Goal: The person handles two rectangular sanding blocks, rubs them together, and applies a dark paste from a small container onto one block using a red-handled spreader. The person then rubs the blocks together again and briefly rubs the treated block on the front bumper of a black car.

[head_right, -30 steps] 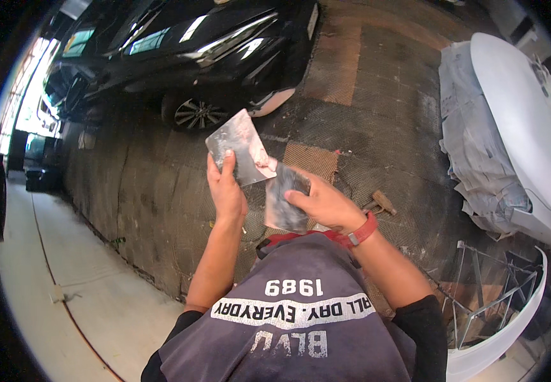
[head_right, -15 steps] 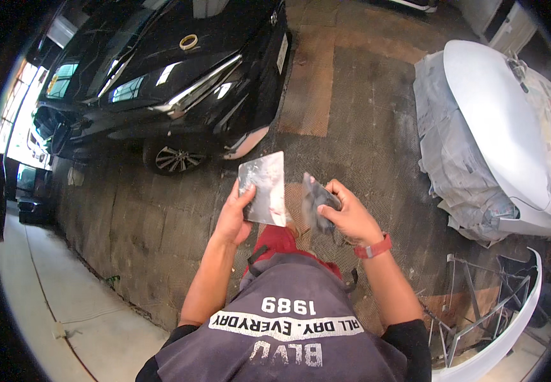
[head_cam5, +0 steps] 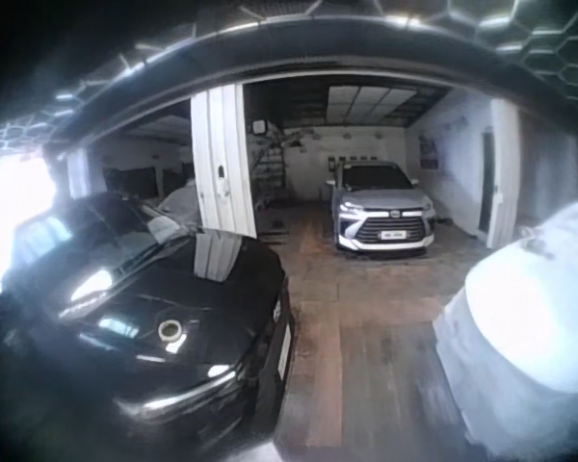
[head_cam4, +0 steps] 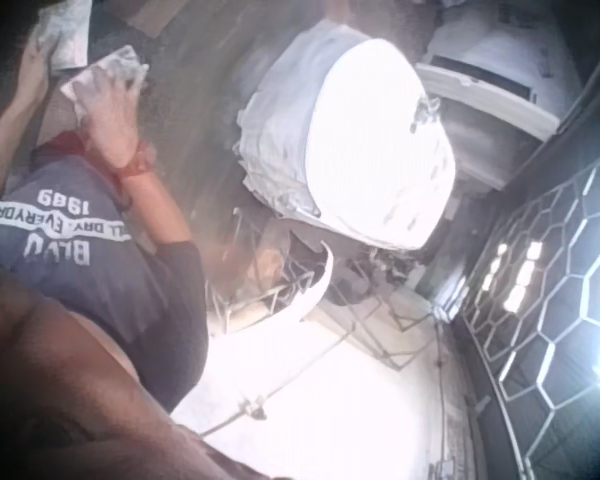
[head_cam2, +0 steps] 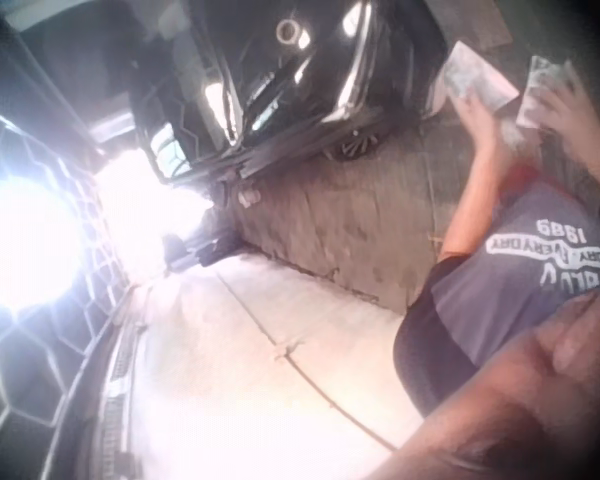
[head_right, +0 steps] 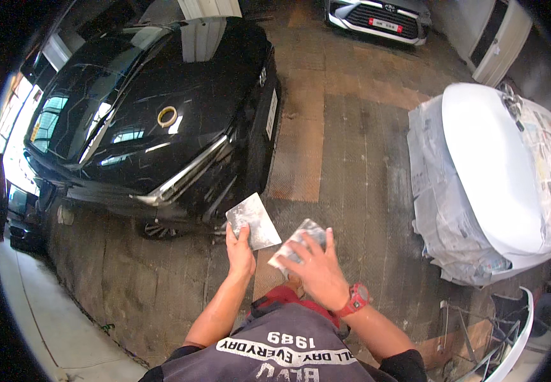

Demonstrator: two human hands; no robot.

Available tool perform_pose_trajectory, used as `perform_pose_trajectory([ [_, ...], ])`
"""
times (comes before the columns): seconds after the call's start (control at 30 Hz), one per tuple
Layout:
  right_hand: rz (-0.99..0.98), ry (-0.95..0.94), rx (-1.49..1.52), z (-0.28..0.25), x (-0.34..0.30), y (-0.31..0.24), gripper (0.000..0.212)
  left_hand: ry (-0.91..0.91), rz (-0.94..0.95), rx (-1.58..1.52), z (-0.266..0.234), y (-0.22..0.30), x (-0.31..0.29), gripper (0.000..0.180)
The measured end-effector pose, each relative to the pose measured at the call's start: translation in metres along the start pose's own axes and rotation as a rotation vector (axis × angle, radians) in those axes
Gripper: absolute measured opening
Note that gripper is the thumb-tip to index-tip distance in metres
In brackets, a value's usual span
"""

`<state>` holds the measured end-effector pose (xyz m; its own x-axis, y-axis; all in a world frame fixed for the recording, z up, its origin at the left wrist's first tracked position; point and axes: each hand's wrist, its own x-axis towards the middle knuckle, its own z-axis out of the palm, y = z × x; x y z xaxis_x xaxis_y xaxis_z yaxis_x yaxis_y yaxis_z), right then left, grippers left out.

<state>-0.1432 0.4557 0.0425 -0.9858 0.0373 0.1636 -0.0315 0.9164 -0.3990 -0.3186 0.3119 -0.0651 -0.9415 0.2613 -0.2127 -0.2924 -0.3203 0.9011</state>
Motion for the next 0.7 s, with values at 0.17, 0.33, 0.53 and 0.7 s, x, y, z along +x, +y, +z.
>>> perform_pose_trajectory([
  [0.17, -0.028, 0.126, 0.404, 0.011, 0.068, 0.024, 0.072, -0.172, -0.203, -0.045, 0.04, 0.034, 0.06, 0.039],
  [0.33, 0.113, 0.022, -0.065, 0.034, 0.105, 0.109, 0.063, -0.145, -0.097, -0.147, 0.056, 0.043, 0.082, 0.038],
  [0.53, -0.09, 0.019, -0.153, -0.026, 0.154, 0.113, 0.064, -0.016, 0.117, 0.313, 0.078, 0.061, 0.094, 0.039],
  [0.7, -0.201, -0.06, -0.076, -0.054, 0.191, 0.153, 0.064, 0.168, 0.289, 0.331, 0.095, 0.046, 0.099, 0.048],
])
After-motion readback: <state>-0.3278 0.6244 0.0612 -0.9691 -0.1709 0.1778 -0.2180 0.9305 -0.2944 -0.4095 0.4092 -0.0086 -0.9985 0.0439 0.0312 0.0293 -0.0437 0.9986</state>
